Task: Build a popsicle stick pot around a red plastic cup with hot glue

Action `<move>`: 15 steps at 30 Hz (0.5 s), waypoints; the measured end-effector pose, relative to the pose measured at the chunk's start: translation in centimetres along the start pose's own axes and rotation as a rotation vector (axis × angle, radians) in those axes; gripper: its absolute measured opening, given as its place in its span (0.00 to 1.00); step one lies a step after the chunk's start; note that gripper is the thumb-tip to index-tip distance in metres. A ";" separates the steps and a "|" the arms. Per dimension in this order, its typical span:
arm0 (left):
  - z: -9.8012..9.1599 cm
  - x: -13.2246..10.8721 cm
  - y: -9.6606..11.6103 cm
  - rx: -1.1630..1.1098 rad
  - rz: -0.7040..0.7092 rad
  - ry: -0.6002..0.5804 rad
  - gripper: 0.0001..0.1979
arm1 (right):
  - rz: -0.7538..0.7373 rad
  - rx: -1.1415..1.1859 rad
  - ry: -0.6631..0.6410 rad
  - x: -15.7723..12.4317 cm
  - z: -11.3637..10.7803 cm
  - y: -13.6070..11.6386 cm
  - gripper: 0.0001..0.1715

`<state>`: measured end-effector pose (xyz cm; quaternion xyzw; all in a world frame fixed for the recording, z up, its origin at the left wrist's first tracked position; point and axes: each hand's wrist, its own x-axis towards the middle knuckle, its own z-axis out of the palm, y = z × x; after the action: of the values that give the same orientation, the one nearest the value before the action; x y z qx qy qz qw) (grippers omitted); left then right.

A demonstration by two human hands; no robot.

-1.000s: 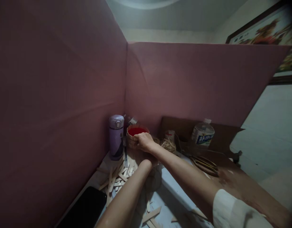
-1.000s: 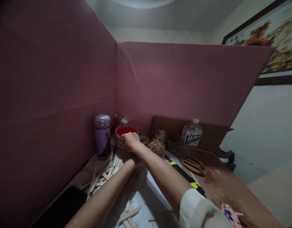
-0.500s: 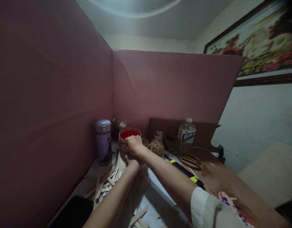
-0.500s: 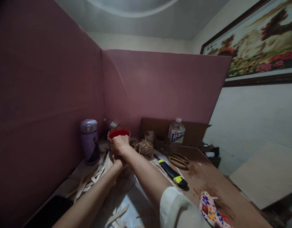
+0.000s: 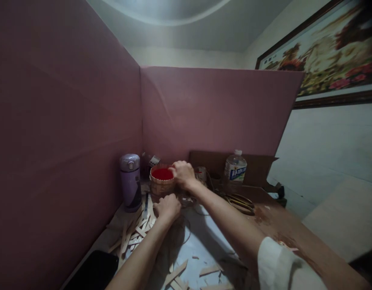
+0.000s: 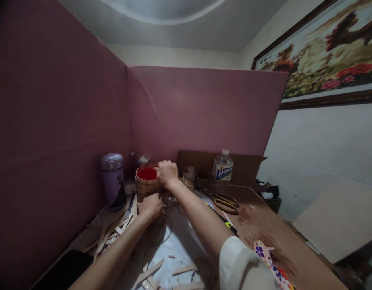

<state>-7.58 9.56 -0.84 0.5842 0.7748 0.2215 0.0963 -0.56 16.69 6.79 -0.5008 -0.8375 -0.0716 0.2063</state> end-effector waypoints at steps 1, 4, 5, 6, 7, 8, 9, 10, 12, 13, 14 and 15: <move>-0.1 0.0 0.1 0.027 -0.007 -0.009 0.24 | 0.057 0.001 -0.008 0.2 -0.4 1.8 0.21; -0.2 -0.3 0.4 0.072 0.001 -0.013 0.28 | 0.180 0.016 -0.095 0.3 -1.1 7.0 0.15; -0.1 -0.4 0.5 0.082 0.002 -0.012 0.28 | 0.194 0.032 -0.134 0.2 -1.1 8.4 0.13; -0.1 -0.6 0.5 0.092 0.004 -0.009 0.28 | 0.200 0.055 -0.171 0.0 -0.9 9.5 0.16; 0.0 -0.7 0.6 0.100 0.006 -0.003 0.29 | 0.202 0.083 -0.197 -0.2 -0.6 10.4 0.17; 0.1 -0.8 0.6 0.107 0.010 0.003 0.29 | 0.216 0.112 -0.208 -0.3 -0.3 11.0 0.18; 0.2 -0.9 0.6 0.113 0.015 0.010 0.29 | 0.240 0.144 -0.207 -0.4 0.1 11.5 0.18; 0.2 -1.0 0.5 0.118 0.021 0.015 0.29 | 0.269 0.181 -0.195 -0.3 0.3 11.9 0.18; 0.4 -1.0 0.4 0.124 0.030 0.018 0.29 | 0.339 0.276 -0.148 0.2 0.7 12.5 0.18; 0.4 -1.0 0.4 0.126 0.033 0.017 0.29 | 0.374 0.335 -0.117 0.5 0.7 12.9 0.18; 0.5 -1.0 0.4 0.128 0.035 0.017 0.29 | 0.408 0.402 -0.085 0.9 0.6 13.3 0.18; 0.5 -0.9 0.4 0.128 0.037 0.017 0.29 | 0.441 0.476 -0.051 1.3 0.4 13.6 0.19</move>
<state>-6.77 8.91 -1.26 0.6016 0.7772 0.1782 0.0483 10.62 24.49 5.77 -0.6097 -0.7070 0.1852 0.3069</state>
